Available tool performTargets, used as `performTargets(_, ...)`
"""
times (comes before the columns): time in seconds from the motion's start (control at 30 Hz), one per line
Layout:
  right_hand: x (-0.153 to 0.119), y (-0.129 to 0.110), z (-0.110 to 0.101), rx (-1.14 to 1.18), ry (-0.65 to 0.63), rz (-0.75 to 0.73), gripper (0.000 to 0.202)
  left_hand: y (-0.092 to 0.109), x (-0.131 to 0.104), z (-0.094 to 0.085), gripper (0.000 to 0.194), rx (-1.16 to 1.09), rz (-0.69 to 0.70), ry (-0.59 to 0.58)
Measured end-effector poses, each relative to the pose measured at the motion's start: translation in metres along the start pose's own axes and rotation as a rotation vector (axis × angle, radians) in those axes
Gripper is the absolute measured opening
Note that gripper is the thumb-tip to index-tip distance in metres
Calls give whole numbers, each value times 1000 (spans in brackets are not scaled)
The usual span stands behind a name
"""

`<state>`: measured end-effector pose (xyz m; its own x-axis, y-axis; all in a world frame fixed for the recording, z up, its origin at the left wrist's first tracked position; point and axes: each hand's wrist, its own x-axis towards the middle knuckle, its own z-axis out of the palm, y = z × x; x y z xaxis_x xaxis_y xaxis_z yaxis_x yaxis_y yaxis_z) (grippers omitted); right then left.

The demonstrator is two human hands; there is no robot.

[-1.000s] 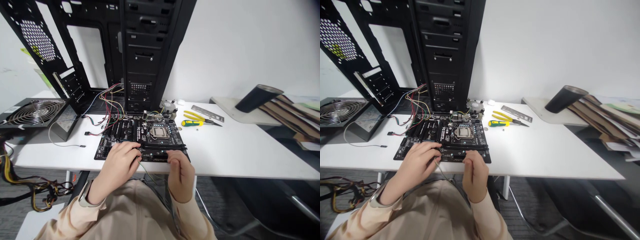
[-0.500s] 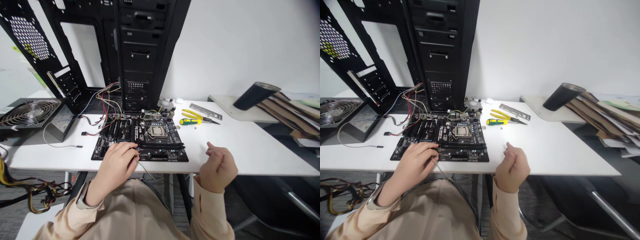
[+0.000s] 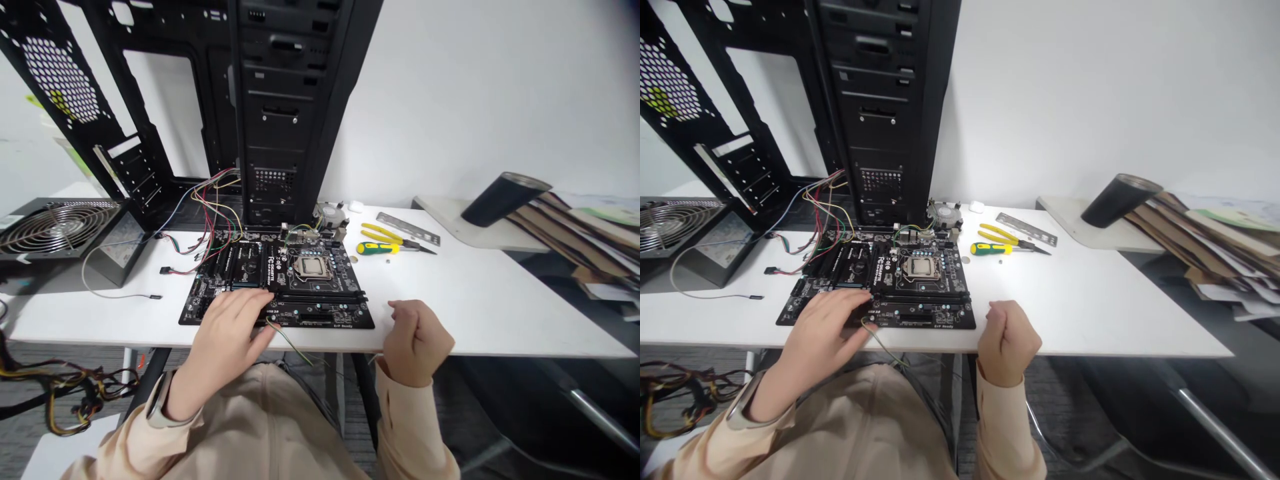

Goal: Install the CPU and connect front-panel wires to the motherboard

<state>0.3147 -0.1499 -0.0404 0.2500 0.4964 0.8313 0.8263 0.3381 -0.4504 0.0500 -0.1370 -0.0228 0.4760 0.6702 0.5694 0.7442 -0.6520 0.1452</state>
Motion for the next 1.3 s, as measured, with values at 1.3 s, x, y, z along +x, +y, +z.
performTargets(1.3, 9, -3, 1, -99, -265, -203, 27, -80, -22, -55, 59, -407, -221, 696)
